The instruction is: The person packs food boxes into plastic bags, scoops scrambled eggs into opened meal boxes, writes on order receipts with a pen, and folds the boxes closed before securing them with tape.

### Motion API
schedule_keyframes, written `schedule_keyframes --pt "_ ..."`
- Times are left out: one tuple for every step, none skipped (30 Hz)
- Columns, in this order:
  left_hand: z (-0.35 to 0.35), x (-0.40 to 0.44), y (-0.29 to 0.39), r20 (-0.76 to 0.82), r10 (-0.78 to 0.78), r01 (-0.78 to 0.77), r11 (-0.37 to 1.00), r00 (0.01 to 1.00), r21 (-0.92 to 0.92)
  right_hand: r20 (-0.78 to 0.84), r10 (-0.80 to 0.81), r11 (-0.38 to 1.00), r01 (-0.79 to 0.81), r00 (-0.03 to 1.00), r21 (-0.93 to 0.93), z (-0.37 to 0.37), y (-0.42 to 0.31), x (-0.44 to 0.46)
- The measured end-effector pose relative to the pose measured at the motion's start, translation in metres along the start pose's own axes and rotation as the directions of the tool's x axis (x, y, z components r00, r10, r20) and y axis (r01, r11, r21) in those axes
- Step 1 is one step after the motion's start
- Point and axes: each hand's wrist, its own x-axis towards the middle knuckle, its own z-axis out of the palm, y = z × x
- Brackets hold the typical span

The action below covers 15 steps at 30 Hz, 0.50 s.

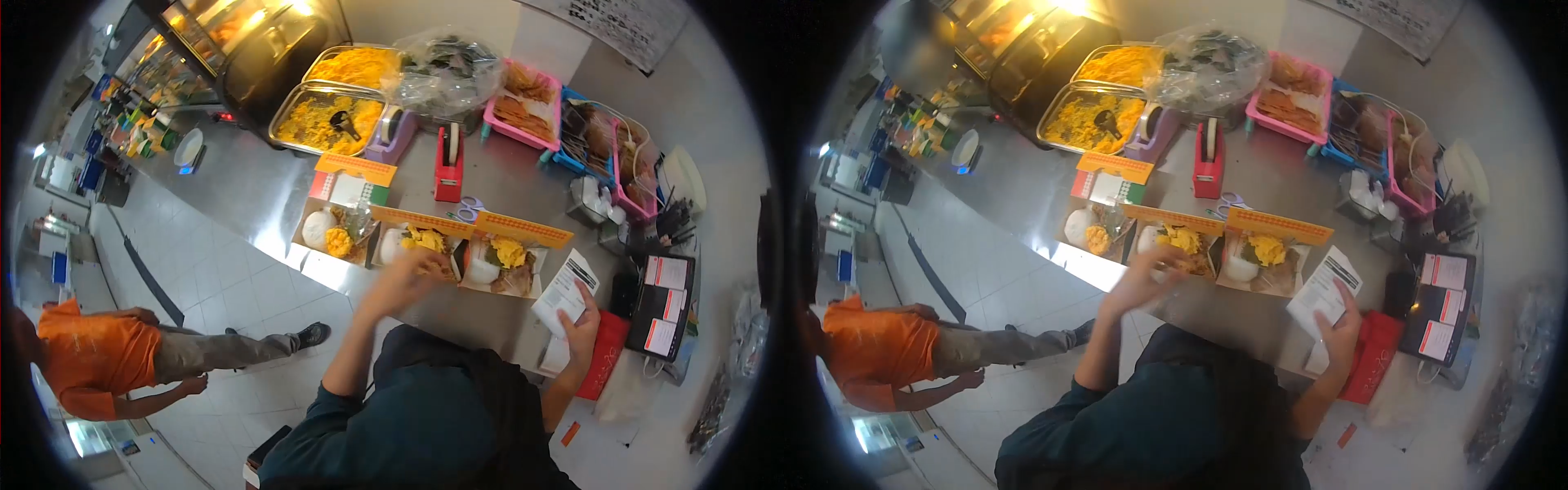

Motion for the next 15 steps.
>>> schedule_keyframes --pt "-0.011 -0.002 -0.019 -0.085 -0.106 0.115 0.987 0.991 0.108 -0.056 0.061 0.997 -0.059 0.997 0.04 -0.007 0.022 0.005" --pt "-0.021 -0.004 -0.037 -0.182 -0.2 0.236 0.95 0.963 0.205 -0.108 0.122 0.99 -0.113 0.987 0.083 -0.014 0.042 0.008" --pt "-0.032 -0.008 -0.049 -0.163 -0.346 0.376 0.897 0.924 0.232 -0.114 0.119 0.986 -0.13 0.986 -0.102 -0.019 0.06 0.011" --pt "-0.036 -0.011 -0.058 -0.15 -0.488 0.511 0.819 0.86 0.263 -0.113 0.119 0.947 -0.147 0.986 -0.284 -0.023 0.076 0.012" --pt "-0.034 -0.013 -0.068 -0.252 -0.463 0.524 0.791 0.85 0.317 -0.108 0.118 0.878 -0.155 0.987 -0.453 -0.021 0.087 0.015" --pt "-0.031 -0.017 -0.078 -0.355 -0.425 0.543 0.756 0.832 0.367 -0.086 0.133 0.916 -0.156 0.987 -0.37 -0.014 0.099 0.018" --pt "-0.027 -0.023 -0.09 -0.455 -0.379 0.568 0.713 0.806 0.412 -0.059 0.148 0.947 -0.159 0.987 -0.281 -0.005 0.107 0.02" --pt "-0.02 -0.028 -0.104 -0.493 -0.374 0.579 0.724 0.786 0.374 -0.03 0.161 0.968 -0.164 0.986 -0.188 0.005 0.113 0.022" --pt "-0.011 -0.032 -0.119 -0.529 -0.367 0.585 0.738 0.765 0.335 -0.007 0.199 0.968 -0.198 0.98 -0.153 0.014 0.117 0.023" --pt "-0.006 -0.033 -0.132 -0.564 -0.355 0.585 0.755 0.745 0.297 0.013 0.232 0.966 -0.229 0.973 -0.119 0.021 0.119 0.025" --pt "-0.007 -0.031 -0.135 -0.524 -0.347 0.553 0.773 0.778 0.31 0.031 0.264 0.962 -0.261 0.964 -0.086 0.026 0.118 0.029" --pt "-0.005 -0.032 -0.138 -0.543 -0.364 0.553 0.8 0.757 0.234 0.075 0.24 0.97 -0.236 0.968 -0.063 0.027 0.117 0.03" --pt "-0.003 -0.03 -0.135 -0.557 -0.386 0.549 0.821 0.736 0.156 0.118 0.217 0.976 -0.214 0.969 -0.042 0.027 0.113 0.03" --pt "0.0 -0.029 -0.133 -0.566 -0.414 0.545 0.835 0.713 0.076 0.162 0.198 0.98 -0.197 0.967 -0.022 0.024 0.11 0.029" --pt "0.001 -0.029 -0.137 -0.584 -0.32 0.507 0.842 0.746 0.186 0.22 0.21 0.977 -0.211 0.953 -0.017 0.019 0.109 0.03"
